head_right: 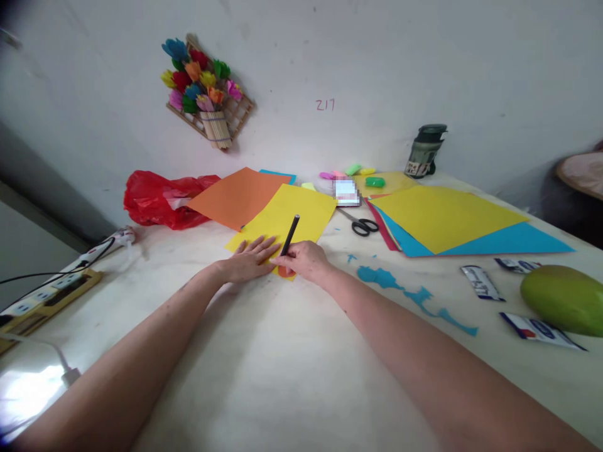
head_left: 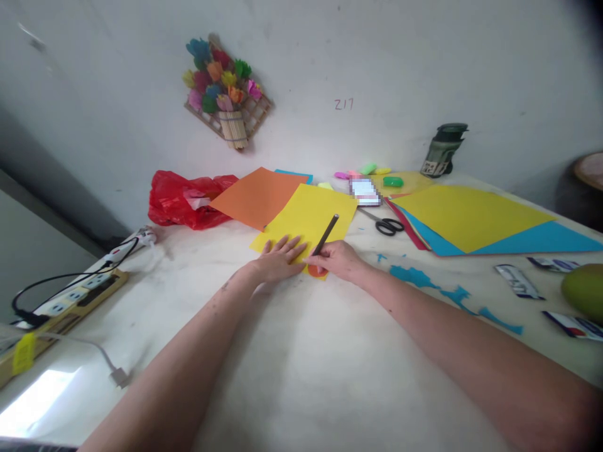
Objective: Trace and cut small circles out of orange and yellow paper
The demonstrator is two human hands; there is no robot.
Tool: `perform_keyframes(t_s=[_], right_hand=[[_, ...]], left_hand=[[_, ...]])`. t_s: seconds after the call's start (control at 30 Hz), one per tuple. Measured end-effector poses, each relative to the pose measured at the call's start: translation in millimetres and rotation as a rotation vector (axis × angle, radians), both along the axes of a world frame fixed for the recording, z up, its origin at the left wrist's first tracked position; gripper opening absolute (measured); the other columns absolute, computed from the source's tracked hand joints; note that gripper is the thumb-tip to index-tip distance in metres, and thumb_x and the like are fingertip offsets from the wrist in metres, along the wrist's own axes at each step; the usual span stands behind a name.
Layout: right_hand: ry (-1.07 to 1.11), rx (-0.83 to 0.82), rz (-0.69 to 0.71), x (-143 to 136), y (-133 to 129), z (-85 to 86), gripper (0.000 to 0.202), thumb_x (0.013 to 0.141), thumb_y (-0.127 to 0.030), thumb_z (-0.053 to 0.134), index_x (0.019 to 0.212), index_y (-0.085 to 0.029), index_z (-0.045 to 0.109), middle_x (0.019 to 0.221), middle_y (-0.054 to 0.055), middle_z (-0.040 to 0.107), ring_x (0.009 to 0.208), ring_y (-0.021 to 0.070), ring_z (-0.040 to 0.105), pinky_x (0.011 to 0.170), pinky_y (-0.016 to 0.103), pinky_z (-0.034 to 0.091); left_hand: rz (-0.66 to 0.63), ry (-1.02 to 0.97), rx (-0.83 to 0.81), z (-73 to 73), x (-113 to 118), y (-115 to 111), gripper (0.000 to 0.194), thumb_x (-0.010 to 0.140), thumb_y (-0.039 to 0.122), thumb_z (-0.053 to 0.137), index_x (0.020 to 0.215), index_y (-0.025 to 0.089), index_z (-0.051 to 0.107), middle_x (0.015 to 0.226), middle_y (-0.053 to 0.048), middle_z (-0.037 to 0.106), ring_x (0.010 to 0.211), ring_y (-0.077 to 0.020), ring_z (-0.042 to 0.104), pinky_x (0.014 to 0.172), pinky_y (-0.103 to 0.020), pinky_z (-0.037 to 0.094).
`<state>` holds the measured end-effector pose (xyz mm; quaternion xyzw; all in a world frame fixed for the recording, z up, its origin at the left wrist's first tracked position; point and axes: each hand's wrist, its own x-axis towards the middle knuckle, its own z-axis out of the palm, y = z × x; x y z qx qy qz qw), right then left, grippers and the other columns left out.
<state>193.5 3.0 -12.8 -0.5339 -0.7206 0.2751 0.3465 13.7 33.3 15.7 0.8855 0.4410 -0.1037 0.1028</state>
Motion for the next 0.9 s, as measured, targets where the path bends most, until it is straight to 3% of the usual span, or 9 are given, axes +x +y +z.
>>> perform_keyframes(t_s=[0.9], right_hand=[[0.045,-0.008,-0.006,-0.3,1.7,-4.5,0.039,0.071,-0.049,0.057,0.050,-0.016,0.057,0.050,0.001,0.061,0.048,0.0105,0.056,0.050,0.021,0.041]], left_hand=[[-0.002,-0.006,0.003,-1.4,-0.7,0.5,0.066,0.081,0.063,0.011,0.140,0.033,0.006,0.147,0.006,-0.004,0.134,-0.0229,-0.008,0.104,-0.053,-0.001]])
